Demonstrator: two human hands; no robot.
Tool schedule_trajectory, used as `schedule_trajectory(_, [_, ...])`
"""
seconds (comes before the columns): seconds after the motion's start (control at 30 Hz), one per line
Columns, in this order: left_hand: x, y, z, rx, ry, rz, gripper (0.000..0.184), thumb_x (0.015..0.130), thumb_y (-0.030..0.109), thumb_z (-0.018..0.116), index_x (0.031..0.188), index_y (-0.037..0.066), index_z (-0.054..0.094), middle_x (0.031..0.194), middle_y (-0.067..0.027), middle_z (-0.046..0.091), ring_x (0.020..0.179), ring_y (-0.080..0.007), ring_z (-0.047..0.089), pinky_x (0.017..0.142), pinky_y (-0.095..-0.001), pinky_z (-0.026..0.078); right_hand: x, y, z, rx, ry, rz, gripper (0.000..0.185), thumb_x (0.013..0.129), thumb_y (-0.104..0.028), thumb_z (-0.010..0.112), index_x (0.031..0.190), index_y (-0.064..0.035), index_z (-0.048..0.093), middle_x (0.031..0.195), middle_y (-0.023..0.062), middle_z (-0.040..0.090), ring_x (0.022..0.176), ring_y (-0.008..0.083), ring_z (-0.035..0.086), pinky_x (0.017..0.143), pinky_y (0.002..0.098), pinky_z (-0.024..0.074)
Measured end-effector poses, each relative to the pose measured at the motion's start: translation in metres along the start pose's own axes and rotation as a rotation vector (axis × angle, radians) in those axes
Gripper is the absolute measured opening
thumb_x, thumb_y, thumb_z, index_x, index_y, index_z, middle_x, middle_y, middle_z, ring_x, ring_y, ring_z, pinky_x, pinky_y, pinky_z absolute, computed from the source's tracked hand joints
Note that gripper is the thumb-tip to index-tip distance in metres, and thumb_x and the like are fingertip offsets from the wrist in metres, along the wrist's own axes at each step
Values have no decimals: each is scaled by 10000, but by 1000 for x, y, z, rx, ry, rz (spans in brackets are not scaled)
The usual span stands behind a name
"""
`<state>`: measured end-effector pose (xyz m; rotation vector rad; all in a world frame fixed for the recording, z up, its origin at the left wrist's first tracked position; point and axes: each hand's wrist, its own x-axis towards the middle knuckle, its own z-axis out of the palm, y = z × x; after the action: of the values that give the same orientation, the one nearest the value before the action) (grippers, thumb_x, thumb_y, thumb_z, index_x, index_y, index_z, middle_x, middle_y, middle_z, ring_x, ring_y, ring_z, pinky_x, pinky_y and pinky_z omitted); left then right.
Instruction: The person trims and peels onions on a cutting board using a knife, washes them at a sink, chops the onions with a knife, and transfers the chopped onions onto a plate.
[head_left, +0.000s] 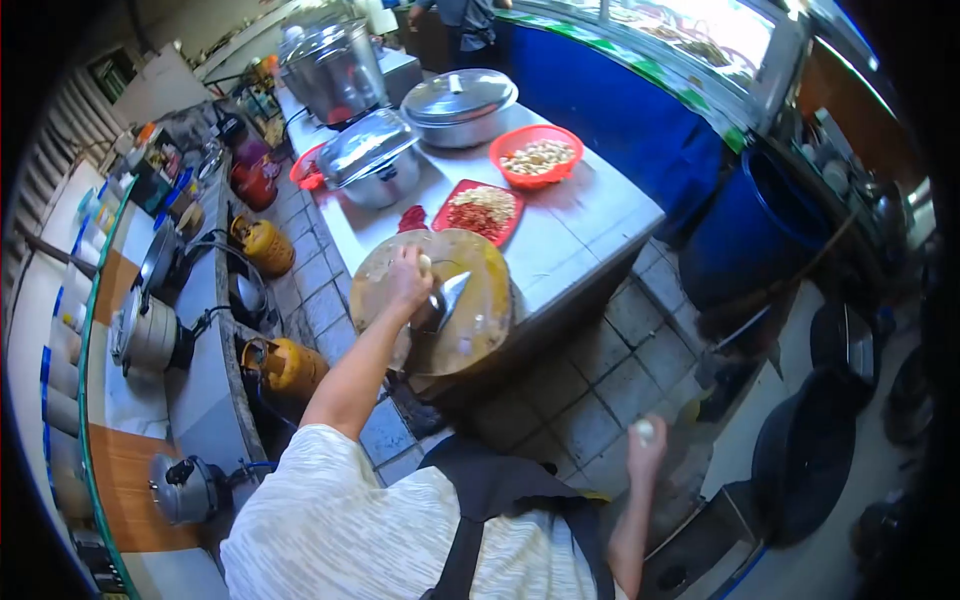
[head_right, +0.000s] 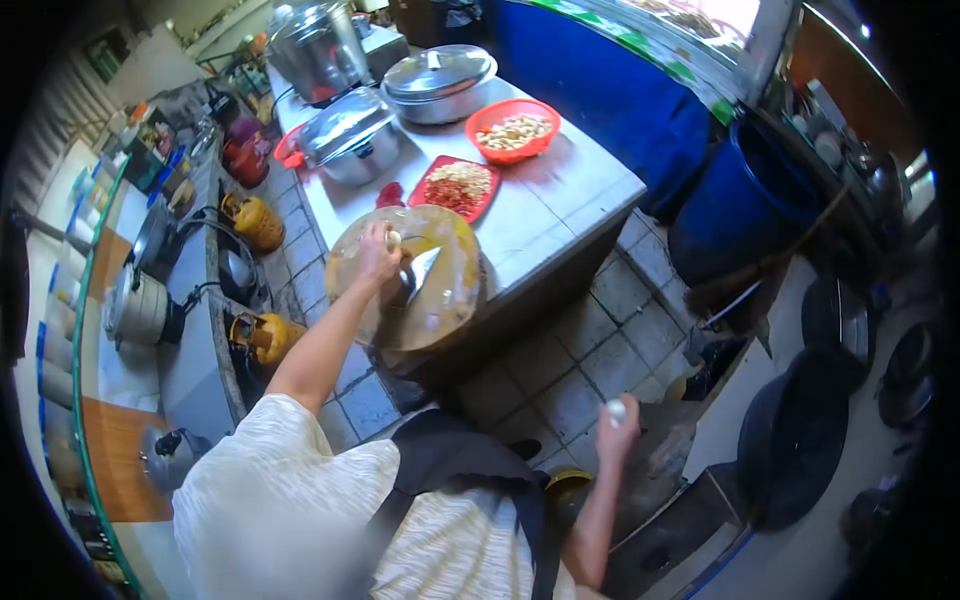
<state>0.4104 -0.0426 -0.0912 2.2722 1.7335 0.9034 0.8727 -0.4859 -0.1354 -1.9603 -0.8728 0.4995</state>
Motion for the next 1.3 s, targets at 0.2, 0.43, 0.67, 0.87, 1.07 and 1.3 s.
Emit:
schedule_trajectory(0.2, [-42,22,-68,94,166,15,559,912,231,793,1417,55,630,1344,-217,605,1082,-466,666,984,-520,581,89,-256,206,-35,-466,-585,409,901,-145,823,1288,-67,712,1229,129,704,1086,348,704,940,425,580])
schedule_trajectory(0.43, [-140,43,-102,48,-280,4,572,905,311,807,1366,31,617,1180,-231,608,908,-428,652,810,-541,584,146,-346,372,-418,-740,-704,518,871,-159,850,1361,-59,717,1350,175,653,1175,396,690,1052,456,569])
schedule_trajectory(0.67, [-156,23,-164,127,-480,7,405,942,204,726,1286,21,614,1062,-255,690,855,-458,716,746,-540,599,186,-331,378,-244,-855,-831,551,821,-180,905,1325,-46,728,1362,174,679,1197,395,693,1066,463,565])
schedule_trajectory(0.87, [-151,37,-179,-240,-512,-404,309,973,152,662,1227,-6,589,903,-252,737,775,-475,711,710,-560,543,192,-312,349,36,-650,-888,422,827,-136,885,1206,-41,728,1219,119,703,1108,354,680,980,462,566])
schedule_trajectory(1.07, [-141,81,-157,-309,-483,-582,264,993,154,645,1185,-9,565,851,-266,740,773,-509,696,697,-577,506,145,-255,288,-132,-855,-1158,242,880,-210,828,1036,-99,681,986,83,603,909,277,600,853,386,495])
schedule_trajectory(1.3, [-151,104,-133,-173,-433,-743,236,1000,169,633,1142,-3,558,817,-258,732,756,-533,689,690,-592,506,290,-226,205,-1186,59,-1151,483,827,-132,810,1295,-61,715,1203,209,703,1190,466,642,1119,628,400])
